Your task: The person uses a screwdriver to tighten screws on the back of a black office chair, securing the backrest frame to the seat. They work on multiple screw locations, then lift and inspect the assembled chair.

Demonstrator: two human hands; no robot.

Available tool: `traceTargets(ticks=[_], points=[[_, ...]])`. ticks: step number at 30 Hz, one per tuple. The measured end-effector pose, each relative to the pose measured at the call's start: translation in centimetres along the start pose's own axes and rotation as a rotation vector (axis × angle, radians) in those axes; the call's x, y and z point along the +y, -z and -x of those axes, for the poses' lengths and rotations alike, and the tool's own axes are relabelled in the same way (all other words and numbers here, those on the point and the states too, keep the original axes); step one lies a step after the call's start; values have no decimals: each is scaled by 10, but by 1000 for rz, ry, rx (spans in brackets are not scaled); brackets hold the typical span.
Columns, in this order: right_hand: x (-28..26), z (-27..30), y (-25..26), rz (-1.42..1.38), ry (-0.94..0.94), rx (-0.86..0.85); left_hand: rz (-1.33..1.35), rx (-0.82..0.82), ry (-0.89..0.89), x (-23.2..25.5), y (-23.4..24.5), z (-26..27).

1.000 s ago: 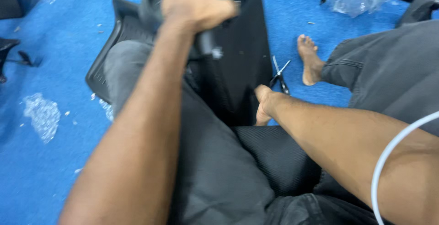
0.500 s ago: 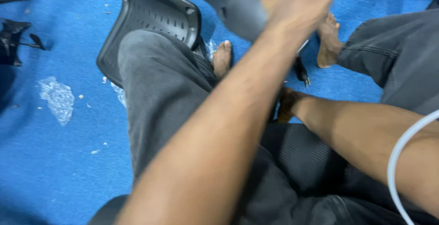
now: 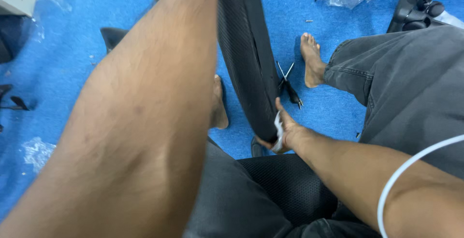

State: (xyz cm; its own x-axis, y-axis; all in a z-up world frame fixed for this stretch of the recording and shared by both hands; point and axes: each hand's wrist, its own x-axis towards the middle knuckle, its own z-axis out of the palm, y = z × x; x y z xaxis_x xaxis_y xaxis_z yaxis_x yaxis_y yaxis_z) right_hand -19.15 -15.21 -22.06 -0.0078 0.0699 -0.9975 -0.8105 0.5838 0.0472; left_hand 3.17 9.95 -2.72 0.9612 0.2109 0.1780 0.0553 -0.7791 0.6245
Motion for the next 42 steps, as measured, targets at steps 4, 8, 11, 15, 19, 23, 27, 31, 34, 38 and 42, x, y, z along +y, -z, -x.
traceTargets(ticks=[4,8,11,15,19,23,27,31,34,38,42], points=[[-19,3,8,43,44,-139,4,-143,187,-42,31,-34],[-30,13,5,100,153,-10,45,-298,275,-61,-2,-67],[-31,17,-9,40,96,83,99,-364,285,-61,-43,-88],[-37,25,-30,-85,36,-127,36,-283,309,-75,-52,-68],[-65,41,-66,-40,113,-352,-245,-7,314,-51,-57,-9],[-83,61,-105,-73,159,-430,211,-141,686,-19,-83,47],[-82,80,-111,-288,83,-428,602,-144,295,-56,-59,50],[-92,101,-126,-278,112,-662,825,-213,698,-137,-21,34],[-111,121,-139,-434,98,-540,505,-158,1083,-191,-45,45],[-132,137,-145,-474,50,-554,30,-500,1126,-260,-150,106],[-126,138,-138,-569,48,-520,-233,-704,634,-307,-207,198]])
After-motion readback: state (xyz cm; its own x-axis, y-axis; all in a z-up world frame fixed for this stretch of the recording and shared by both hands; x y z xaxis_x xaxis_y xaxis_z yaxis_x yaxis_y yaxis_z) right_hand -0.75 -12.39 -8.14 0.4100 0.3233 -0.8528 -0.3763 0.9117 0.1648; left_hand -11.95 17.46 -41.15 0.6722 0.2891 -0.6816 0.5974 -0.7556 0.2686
